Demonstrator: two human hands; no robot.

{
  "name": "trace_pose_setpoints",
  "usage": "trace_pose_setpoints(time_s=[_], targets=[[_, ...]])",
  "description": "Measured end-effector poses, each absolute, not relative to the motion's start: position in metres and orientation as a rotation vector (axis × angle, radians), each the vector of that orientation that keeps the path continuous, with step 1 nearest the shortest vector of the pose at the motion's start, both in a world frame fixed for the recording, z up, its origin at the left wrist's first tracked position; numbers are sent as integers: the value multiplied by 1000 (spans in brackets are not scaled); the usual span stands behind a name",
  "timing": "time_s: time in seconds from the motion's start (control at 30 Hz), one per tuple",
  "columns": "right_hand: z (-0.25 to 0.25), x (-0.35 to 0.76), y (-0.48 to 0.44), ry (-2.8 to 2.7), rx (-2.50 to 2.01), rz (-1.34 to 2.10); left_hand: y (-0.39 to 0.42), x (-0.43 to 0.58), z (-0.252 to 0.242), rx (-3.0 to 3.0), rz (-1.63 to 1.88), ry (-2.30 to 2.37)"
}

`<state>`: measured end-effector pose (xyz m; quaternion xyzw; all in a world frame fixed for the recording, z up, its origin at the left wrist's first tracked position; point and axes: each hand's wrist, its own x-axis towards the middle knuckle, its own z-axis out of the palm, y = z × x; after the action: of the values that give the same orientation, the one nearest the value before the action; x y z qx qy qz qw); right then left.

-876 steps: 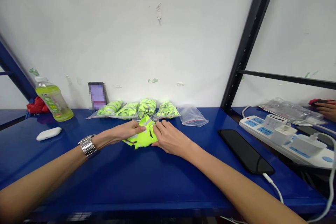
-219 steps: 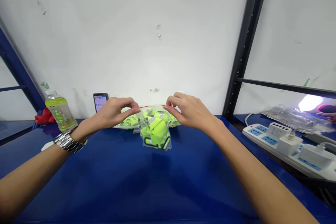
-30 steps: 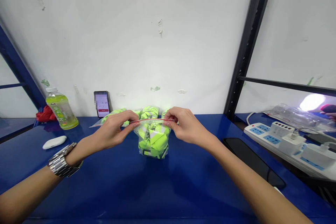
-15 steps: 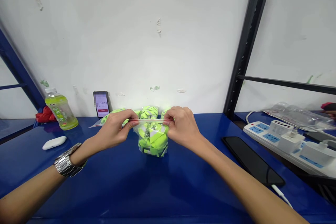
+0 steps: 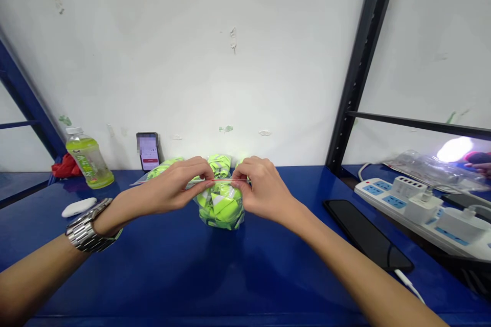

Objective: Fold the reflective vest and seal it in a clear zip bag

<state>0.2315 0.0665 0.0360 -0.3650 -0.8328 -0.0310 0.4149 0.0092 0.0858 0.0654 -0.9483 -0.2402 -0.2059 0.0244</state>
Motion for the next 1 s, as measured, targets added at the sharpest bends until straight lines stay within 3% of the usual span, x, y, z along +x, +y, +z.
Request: trace_pose_setpoints(time_s=[0.53,1.0], targets=[[48,222,64,-2271,-968,17,82,17,51,-2790,-619,-689],[34,198,70,-2104,-1075,-324,84,25,40,-2470,-690,-835]])
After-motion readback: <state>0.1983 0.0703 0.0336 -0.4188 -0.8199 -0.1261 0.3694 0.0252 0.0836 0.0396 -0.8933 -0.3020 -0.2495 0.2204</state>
